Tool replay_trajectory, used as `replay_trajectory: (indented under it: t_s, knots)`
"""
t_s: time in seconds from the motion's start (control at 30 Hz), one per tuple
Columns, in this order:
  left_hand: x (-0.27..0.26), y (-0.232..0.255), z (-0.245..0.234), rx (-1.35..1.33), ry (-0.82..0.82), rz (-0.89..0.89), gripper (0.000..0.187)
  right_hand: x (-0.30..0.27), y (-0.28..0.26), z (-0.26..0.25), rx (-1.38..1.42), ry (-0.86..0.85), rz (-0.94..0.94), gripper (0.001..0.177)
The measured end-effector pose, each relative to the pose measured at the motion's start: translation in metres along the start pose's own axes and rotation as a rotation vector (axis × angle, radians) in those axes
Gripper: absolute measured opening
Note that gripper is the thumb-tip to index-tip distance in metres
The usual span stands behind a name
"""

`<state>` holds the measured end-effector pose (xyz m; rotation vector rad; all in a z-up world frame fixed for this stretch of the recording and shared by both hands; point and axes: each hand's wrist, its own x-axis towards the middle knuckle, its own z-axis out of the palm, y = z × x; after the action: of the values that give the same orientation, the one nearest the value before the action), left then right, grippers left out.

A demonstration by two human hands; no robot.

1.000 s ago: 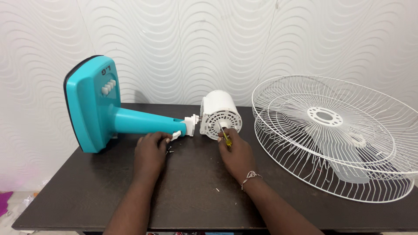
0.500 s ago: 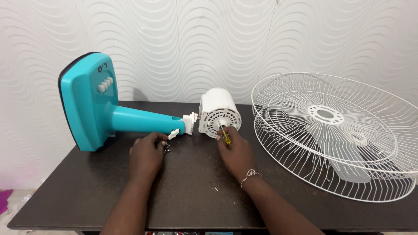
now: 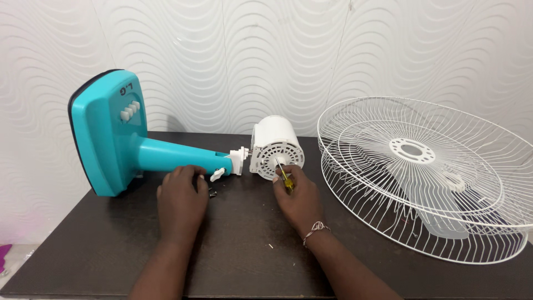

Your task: The person uses a screwdriver to remove multiple screws from the rear motor housing of a teal LG electric fan. The fan blade and front grille are already detached and placed to the side. The person continues unscrewing and then removes the rear motor cover, exposing the internal motor components.

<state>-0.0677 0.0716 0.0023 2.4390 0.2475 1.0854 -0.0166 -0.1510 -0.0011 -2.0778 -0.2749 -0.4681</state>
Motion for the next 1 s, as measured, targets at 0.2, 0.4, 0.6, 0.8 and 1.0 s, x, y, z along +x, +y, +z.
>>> replay_trajectory:
  t_s: [0.2,0.4,0.6,0.8,1.0]
  knots:
    - [0.0,0.014,0.003,-0.05,0.031,0.175,0.015,0.001,0.008,0.001,0.075,-0.005,-0.087,0.031]
    - [0.004,0.029,0.007,-0.083,0.012,0.264,0.019,0.007,0.023,0.006,0.173,-0.028,0.049,0.023]
    - [0.011,0.059,0.032,-0.148,0.004,0.293,0.031,0.009,0.025,0.006,0.164,0.134,0.138,0.018]
    - [0.008,0.061,0.05,-0.109,0.122,0.399,0.049,0.004,0.016,0.0,0.117,0.168,-0.066,0.014]
    - [0.011,0.044,0.048,-0.091,0.184,0.233,0.035,-0.014,-0.003,-0.005,-0.208,0.133,-0.507,0.028]
